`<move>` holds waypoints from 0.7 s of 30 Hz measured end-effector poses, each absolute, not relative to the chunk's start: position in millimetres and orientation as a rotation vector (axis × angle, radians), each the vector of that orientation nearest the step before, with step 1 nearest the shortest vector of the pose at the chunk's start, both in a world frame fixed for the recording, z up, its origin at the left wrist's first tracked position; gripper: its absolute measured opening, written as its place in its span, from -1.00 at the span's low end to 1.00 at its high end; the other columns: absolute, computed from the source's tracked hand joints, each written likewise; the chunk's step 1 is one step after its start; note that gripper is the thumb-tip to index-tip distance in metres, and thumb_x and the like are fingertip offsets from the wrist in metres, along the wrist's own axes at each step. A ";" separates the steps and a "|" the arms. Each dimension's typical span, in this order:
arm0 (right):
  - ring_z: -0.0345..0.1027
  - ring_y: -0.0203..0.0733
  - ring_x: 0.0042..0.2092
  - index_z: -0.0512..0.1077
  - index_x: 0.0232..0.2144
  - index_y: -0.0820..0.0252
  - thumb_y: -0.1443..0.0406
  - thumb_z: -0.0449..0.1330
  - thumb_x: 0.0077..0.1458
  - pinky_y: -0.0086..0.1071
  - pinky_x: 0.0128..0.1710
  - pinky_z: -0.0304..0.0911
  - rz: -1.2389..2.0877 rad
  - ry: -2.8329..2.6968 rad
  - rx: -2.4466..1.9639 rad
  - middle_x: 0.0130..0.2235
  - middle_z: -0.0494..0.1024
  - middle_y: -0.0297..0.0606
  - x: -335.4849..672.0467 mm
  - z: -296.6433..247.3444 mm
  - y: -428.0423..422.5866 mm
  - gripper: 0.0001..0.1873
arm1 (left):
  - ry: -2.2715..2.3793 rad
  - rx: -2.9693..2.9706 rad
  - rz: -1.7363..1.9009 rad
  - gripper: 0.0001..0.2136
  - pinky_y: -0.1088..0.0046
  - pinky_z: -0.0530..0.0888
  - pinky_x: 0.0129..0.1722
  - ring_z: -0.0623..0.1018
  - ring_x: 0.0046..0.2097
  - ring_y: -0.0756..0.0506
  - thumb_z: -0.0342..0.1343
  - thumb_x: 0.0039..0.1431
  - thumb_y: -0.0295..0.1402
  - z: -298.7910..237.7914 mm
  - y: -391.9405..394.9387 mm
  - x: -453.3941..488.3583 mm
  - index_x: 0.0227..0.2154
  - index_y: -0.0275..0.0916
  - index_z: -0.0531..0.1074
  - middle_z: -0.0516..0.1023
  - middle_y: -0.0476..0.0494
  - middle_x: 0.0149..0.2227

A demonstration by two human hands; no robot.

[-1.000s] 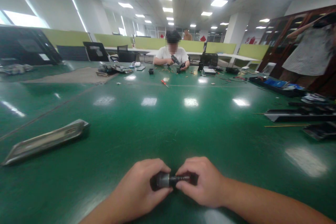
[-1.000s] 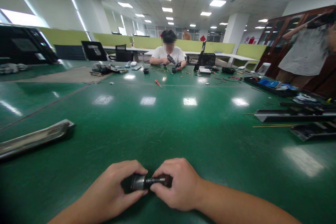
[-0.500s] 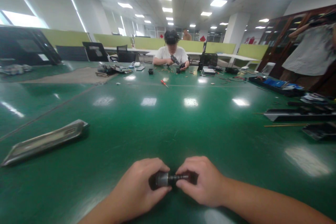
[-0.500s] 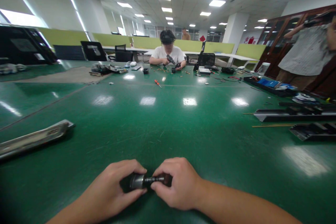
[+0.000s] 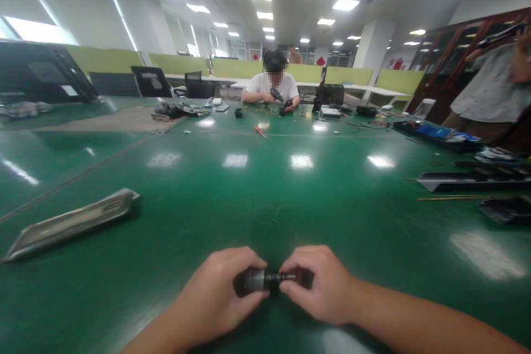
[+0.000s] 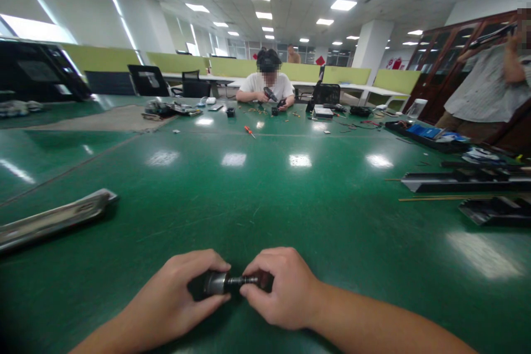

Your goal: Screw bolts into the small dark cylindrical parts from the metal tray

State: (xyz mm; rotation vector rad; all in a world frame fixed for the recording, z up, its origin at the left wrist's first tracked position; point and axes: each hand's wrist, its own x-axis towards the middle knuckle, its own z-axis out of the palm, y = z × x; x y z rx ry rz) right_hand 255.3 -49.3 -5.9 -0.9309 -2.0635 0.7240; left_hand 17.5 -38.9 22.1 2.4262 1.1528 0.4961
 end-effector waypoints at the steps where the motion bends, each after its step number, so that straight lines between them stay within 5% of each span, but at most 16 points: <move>1: 0.40 -0.23 -0.42 0.55 -0.35 0.20 0.29 0.26 0.08 -0.40 -0.38 0.25 0.722 -2.064 -0.934 -0.45 0.54 -0.30 255.3 -5.7 -49.3 -0.91 | 1.156 2.430 0.505 -0.85 0.44 0.41 -0.25 0.57 -0.27 -0.07 0.21 0.10 -0.34 22.0 -38.7 17.2 -0.24 -0.15 0.49 0.59 -0.01 -0.32; 21: 0.40 -0.25 -0.43 0.55 -0.36 0.22 0.34 0.28 0.04 -0.43 -0.38 0.26 0.751 -2.016 -0.934 -0.46 0.53 -0.29 255.9 -3.8 -49.1 -0.93 | 1.155 2.427 0.553 -0.83 0.44 0.41 -0.25 0.56 -0.26 -0.06 0.21 0.11 -0.34 17.5 -35.5 10.9 -0.21 -0.13 0.49 0.59 0.00 -0.30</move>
